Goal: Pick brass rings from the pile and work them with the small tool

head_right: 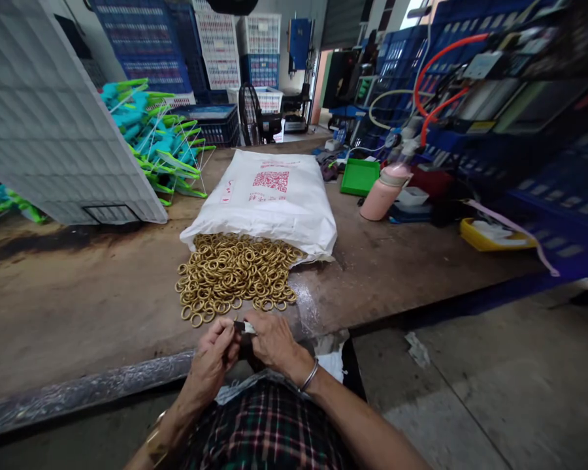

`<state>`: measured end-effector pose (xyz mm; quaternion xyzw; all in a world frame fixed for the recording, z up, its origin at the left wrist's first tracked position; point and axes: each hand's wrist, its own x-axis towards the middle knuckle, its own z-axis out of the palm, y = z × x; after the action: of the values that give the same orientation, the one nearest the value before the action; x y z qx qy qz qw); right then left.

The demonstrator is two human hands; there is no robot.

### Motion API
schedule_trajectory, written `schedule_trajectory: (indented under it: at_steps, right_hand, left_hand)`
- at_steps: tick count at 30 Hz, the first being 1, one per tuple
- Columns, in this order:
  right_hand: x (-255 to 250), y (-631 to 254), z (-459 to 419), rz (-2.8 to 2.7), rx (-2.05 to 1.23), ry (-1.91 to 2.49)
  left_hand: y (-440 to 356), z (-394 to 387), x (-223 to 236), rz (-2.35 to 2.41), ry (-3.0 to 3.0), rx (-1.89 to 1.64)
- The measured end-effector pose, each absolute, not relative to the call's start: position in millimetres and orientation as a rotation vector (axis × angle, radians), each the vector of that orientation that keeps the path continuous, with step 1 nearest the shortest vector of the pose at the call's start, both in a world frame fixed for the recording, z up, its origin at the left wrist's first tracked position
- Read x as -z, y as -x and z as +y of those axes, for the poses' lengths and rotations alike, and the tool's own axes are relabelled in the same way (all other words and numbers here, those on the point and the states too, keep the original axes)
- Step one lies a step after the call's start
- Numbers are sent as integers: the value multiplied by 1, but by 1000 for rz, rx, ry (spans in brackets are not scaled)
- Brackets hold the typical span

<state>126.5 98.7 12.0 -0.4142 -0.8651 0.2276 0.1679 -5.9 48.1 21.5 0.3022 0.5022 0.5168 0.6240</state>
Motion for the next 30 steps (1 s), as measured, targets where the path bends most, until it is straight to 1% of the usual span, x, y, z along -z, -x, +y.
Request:
schedule_trajectory:
  at_steps: [11, 17, 21, 24, 30]
  right_hand:
    - [-7, -127, 98, -2534, -603, 1228]
    - [-13, -125, 97, -2628, -625, 1357]
    - [-16, -125, 104, -2587, -552, 1539]
    - [-14, -128, 110, -2515, -476, 1596]
    - [-12, -125, 115, -2327, -414, 1722]
  left_hand:
    - [6, 49, -21, 1272, -782, -1151]
    - [9, 47, -20, 1243, -837, -1161]
    - [5, 37, -26, 1112, -822, -1094]
    - [4, 35, -33, 979, -692, -1110]
    - [17, 48, -33, 954, -367, -1290]
